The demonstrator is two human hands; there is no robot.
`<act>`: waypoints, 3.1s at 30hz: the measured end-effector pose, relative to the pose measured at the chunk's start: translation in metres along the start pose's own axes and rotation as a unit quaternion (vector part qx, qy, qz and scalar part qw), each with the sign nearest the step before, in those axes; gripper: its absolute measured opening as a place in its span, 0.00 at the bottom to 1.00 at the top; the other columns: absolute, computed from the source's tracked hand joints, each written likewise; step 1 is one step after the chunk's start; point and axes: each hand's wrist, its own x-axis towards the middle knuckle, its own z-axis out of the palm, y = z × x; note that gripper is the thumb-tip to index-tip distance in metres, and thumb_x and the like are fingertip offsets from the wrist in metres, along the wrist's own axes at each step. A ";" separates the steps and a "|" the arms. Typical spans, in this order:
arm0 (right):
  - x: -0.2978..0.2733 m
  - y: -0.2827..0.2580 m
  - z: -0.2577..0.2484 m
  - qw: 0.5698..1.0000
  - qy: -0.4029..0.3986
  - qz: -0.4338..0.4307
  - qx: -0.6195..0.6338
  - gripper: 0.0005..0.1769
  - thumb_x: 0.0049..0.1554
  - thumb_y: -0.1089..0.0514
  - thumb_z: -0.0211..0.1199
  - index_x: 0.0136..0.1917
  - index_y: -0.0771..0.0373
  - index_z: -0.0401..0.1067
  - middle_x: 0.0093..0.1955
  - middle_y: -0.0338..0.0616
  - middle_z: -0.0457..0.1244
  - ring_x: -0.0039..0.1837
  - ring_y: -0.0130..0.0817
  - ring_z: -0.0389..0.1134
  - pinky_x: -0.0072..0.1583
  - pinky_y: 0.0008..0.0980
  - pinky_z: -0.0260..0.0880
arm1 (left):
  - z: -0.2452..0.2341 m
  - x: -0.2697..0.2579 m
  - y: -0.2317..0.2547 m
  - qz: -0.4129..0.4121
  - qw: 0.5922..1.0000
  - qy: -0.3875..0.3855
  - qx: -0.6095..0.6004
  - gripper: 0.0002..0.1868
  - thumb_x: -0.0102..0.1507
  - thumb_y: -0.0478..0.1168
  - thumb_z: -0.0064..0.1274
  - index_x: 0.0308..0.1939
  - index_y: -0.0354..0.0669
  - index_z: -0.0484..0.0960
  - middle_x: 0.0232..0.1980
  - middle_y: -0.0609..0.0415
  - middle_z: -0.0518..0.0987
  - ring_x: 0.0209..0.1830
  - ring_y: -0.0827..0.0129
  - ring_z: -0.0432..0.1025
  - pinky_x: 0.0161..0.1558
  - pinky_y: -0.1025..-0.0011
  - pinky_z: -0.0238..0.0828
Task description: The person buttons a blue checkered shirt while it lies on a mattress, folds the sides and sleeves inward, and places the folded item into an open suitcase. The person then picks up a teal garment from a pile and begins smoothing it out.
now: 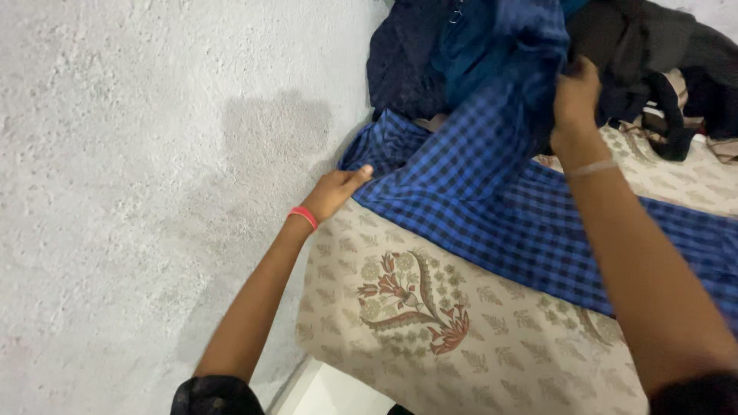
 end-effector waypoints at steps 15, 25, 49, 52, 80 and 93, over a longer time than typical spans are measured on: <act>-0.210 -0.038 0.024 0.795 -0.339 -0.370 -0.340 0.26 0.58 0.46 0.61 0.65 0.62 0.73 0.67 0.57 0.64 0.67 0.52 0.63 0.65 0.46 0.59 | -0.009 -0.009 -0.004 -0.021 0.984 0.172 0.034 0.13 0.54 0.46 0.66 0.38 0.44 0.86 0.42 0.54 0.86 0.42 0.64 0.80 0.50 0.67 0.74; -0.100 -0.009 0.004 0.949 -0.078 -0.125 -0.280 0.12 0.62 0.56 0.64 0.57 0.61 0.78 0.51 0.47 0.67 0.51 0.44 0.69 0.55 0.42 0.68 | 0.120 0.033 0.116 0.315 0.917 0.241 0.043 0.09 0.65 0.41 0.54 0.48 0.47 0.82 0.50 0.52 0.80 0.54 0.53 0.73 0.56 0.59 0.70; -0.036 0.032 -0.254 0.940 -0.143 0.192 0.243 0.24 0.56 0.65 0.58 0.67 0.65 0.70 0.66 0.49 0.67 0.67 0.36 0.68 0.71 0.35 0.64 | 0.218 0.084 0.103 0.237 0.930 0.208 0.190 0.19 0.66 0.49 0.49 0.54 0.43 0.83 0.58 0.49 0.76 0.58 0.55 0.68 0.57 0.55 0.63; -0.050 0.059 -0.308 0.945 -0.249 0.130 -0.166 0.33 0.50 0.67 0.57 0.71 0.65 0.70 0.66 0.51 0.67 0.66 0.35 0.67 0.68 0.33 0.64 | 0.221 0.087 0.100 0.219 0.932 0.192 0.217 0.18 0.66 0.50 0.49 0.50 0.42 0.84 0.57 0.48 0.76 0.58 0.53 0.68 0.57 0.53 0.64; -0.173 -0.120 -0.319 0.627 -0.307 -0.048 -0.714 0.29 0.43 0.60 0.66 0.60 0.52 0.76 0.65 0.39 0.66 0.69 0.40 0.65 0.69 0.42 0.64 | 0.106 0.032 0.083 0.406 0.833 0.053 0.372 0.32 0.52 0.37 0.63 0.61 0.44 0.76 0.48 0.51 0.73 0.52 0.57 0.70 0.51 0.58 0.67; -0.151 -0.081 -0.184 0.830 -0.234 -0.047 -0.504 0.21 0.66 0.49 0.51 0.64 0.61 0.75 0.61 0.58 0.67 0.63 0.57 0.66 0.63 0.49 0.65 | 0.080 -0.012 0.059 0.348 0.873 0.076 0.334 0.21 0.63 0.49 0.55 0.56 0.45 0.85 0.52 0.55 0.77 0.52 0.62 0.71 0.56 0.61 0.67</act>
